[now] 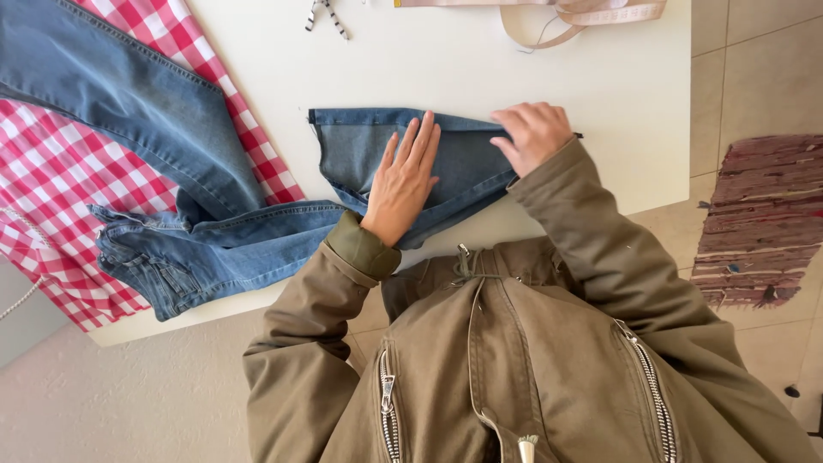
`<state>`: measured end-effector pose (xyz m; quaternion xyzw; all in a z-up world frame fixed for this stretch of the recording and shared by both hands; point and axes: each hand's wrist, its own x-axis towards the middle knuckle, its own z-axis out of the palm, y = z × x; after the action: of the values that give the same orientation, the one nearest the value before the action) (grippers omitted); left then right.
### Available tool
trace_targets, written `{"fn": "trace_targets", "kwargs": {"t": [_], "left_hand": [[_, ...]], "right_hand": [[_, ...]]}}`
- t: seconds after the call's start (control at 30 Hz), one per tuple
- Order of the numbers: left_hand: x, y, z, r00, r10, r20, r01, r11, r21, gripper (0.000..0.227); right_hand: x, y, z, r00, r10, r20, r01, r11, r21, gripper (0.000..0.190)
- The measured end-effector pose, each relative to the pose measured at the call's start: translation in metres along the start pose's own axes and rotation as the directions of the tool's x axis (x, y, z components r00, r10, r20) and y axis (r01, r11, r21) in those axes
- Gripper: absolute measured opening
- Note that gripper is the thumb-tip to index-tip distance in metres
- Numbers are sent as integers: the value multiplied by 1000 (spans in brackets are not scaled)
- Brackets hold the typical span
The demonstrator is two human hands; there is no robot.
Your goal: Pinning the hem of a pair of blue jeans on a workbench to prepare for sewing.
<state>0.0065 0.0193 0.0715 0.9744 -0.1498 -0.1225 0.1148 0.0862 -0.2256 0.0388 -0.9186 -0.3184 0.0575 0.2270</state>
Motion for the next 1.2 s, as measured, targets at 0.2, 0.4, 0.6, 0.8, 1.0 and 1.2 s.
{"fn": "trace_targets", "kwargs": {"t": [0.2, 0.4, 0.6, 0.8, 1.0, 1.2], "left_hand": [[7, -13, 12, 999, -11, -34, 12, 1000, 24, 73], [30, -28, 23, 966, 202, -159, -171, 967, 188, 44], [41, -43, 23, 863, 434, -259, -374, 893, 250, 30], [40, -47, 34, 848, 446, -287, -392, 892, 227, 29], [37, -53, 31, 881, 423, -214, -400, 905, 145, 37], [33, -55, 31, 905, 391, -166, -369, 918, 146, 38]], "right_hand": [[-7, -8, 20, 970, -171, -174, 149, 980, -133, 16], [-13, -9, 21, 964, -226, -138, 208, 968, -138, 28], [-13, -4, 27, 944, -288, -164, 265, 953, -149, 28], [-9, -5, 37, 905, -325, -275, 282, 942, -184, 27], [-11, -5, 41, 909, -320, -268, 283, 945, -166, 30], [-25, -1, 13, 977, -194, -83, 178, 969, -169, 35]]}}
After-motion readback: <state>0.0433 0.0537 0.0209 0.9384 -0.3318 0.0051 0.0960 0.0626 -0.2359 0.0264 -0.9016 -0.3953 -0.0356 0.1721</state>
